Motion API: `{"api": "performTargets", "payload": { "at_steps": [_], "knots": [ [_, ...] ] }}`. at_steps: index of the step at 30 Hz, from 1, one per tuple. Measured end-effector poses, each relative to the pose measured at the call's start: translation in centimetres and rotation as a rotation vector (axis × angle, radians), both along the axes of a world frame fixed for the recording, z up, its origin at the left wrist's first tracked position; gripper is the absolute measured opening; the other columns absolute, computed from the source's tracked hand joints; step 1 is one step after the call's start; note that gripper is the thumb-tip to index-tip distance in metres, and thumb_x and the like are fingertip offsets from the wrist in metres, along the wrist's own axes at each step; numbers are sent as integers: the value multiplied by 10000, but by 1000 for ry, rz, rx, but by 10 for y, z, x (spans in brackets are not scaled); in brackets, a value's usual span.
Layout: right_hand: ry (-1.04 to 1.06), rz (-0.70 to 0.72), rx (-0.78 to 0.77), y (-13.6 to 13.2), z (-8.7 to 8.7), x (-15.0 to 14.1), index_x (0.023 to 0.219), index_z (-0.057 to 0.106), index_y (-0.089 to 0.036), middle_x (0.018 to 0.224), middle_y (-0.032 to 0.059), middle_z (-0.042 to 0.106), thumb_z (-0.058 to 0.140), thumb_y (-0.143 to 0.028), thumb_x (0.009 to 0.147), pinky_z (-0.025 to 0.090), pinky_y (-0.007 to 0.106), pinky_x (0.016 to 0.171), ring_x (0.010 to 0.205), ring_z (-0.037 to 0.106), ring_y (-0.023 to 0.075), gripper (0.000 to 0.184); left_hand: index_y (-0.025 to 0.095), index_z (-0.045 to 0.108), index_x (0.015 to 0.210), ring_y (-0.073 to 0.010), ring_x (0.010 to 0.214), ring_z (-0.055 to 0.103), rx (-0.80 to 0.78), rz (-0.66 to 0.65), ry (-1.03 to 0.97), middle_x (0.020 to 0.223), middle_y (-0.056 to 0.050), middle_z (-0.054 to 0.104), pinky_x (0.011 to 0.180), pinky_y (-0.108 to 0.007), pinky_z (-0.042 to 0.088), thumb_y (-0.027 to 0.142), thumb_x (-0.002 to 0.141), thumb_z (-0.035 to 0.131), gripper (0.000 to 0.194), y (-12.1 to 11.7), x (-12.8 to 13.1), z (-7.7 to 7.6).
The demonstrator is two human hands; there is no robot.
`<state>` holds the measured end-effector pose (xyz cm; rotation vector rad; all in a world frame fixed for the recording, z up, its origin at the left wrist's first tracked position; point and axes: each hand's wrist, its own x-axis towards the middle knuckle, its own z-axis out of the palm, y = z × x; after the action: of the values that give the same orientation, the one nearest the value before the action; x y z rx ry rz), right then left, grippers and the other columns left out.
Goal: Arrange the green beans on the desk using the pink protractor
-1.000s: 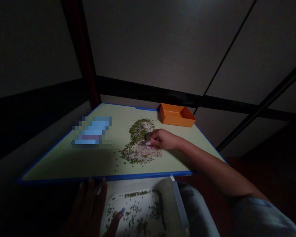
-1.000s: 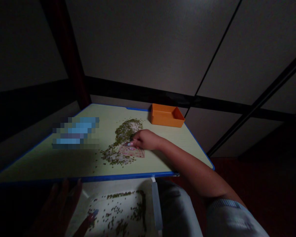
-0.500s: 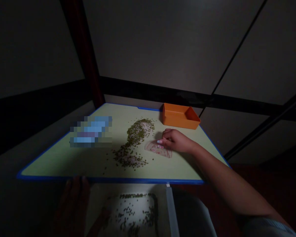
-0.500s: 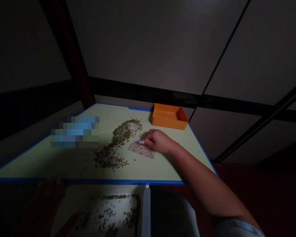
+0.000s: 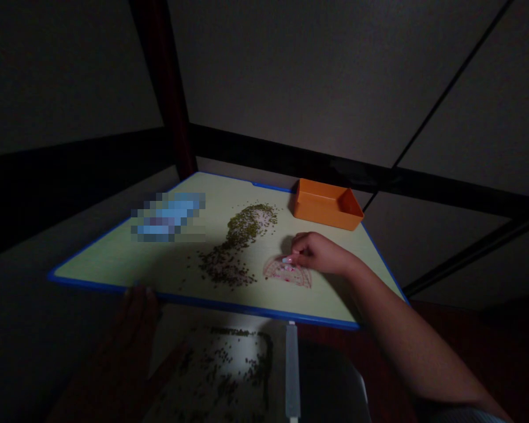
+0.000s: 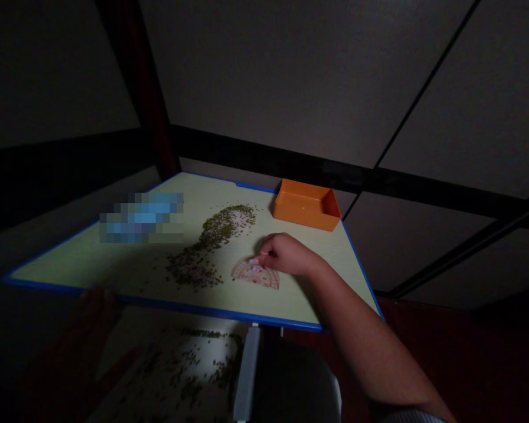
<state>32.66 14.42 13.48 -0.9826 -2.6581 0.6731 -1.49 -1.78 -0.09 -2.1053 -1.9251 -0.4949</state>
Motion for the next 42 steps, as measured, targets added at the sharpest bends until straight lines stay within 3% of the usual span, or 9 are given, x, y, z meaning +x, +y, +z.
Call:
{"api": "performTargets", "payload": {
  "at_steps": [5, 11, 25, 42],
  "knots": [
    [7, 29, -37, -5, 0, -2, 607, 607, -130, 613, -5, 488, 579, -274, 868, 288, 235, 580, 595, 402, 96, 300, 119, -39, 1487, -327, 1470, 144, 42, -19, 72, 1605, -174, 80, 1147, -513, 311, 637, 840, 272, 885, -2, 5, 6],
    [-2, 72, -123, -10, 1, -3, 611, 607, -131, 597, -13, 490, 575, -262, 865, 276, 235, 560, 567, 405, 89, 288, 51, 7, 1478, -338, 1467, 145, 62, -32, 127, 1588, -226, 99, 1147, -502, 308, 626, 856, 243, 880, -3, 11, 14],
    [-46, 154, -282, -12, -4, -3, 578, 552, -147, 534, -52, 390, 576, -335, 861, 257, 240, 534, 530, 337, 79, 341, -54, 135, 1436, -392, 1449, 159, -42, -1, 26, 1528, -330, 185, 1112, -556, 338, 624, 848, 275, 908, -4, 21, 32],
    [12, 181, -467, -7, -7, -2, 595, 582, -130, 537, -56, 410, 612, -398, 823, 303, 234, 552, 546, 358, 74, 353, -28, 156, 1439, -356, 1462, 128, -86, 25, 36, 1552, -286, 170, 1139, -533, 311, 611, 845, 293, 883, -4, 22, 34]
  ]
}}
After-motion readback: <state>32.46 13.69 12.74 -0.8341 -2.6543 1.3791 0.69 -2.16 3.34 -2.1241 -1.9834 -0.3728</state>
